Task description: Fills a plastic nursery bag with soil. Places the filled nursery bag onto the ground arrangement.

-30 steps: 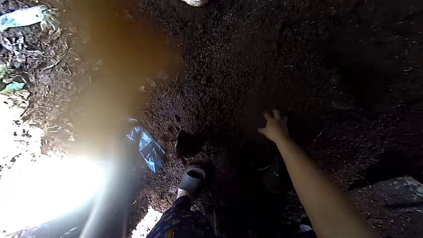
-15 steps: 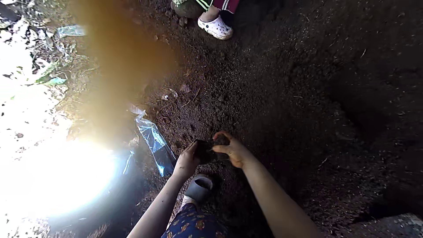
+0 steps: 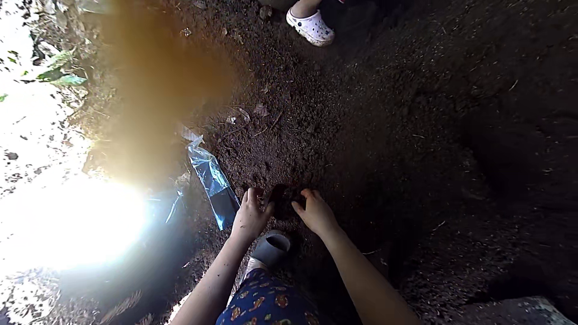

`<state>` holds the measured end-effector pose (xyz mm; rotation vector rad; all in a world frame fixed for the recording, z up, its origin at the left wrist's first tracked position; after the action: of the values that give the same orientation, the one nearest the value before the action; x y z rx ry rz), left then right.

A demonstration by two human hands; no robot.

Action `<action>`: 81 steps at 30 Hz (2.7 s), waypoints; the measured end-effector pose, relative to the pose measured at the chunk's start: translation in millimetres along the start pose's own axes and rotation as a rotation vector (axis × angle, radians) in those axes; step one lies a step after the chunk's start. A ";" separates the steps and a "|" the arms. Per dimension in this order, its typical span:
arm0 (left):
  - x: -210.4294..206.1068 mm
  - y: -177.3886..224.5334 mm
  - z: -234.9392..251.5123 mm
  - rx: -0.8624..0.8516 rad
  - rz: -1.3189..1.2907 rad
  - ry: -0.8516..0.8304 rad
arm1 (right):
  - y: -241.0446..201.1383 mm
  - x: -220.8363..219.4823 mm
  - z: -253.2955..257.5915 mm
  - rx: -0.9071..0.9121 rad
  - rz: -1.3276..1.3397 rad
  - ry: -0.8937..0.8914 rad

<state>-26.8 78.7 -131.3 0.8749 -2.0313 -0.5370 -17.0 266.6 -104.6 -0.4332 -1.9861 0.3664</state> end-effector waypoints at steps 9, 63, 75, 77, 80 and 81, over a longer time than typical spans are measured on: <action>7.9 31.5 1.2 0.087 0.342 -0.117 | -10.7 31.7 10.9 0.039 -0.165 -0.006; -52.6 8.0 4.0 0.124 0.121 -0.238 | -2.4 -66.0 -26.2 0.226 -0.232 -0.286; -30.1 1.8 18.8 0.161 0.132 -0.127 | 7.1 3.8 -15.0 0.094 0.205 0.119; -29.8 -8.3 24.6 0.242 0.082 -0.114 | 27.8 -9.0 -12.8 -0.099 0.189 0.034; -40.4 -7.9 35.1 0.358 0.106 -0.156 | 28.6 -30.4 -0.1 -0.077 0.197 -0.121; -43.3 -6.0 37.9 0.376 0.101 -0.165 | 23.8 -28.7 3.0 -0.036 0.170 -0.107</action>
<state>-38.3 109.0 -179.1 0.9647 -2.3589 -0.1756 -4.6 274.6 -139.0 -0.6189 -2.0677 0.4689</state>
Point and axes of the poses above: each hand's wrist, its own z-axis towards the middle knuckle, its own x-axis out of the back of the hand, y = z × x, the point moved 10 cm from there along z, towards the middle knuckle, and after that the axes turned 13 degrees about x, right-handed, at the moved point
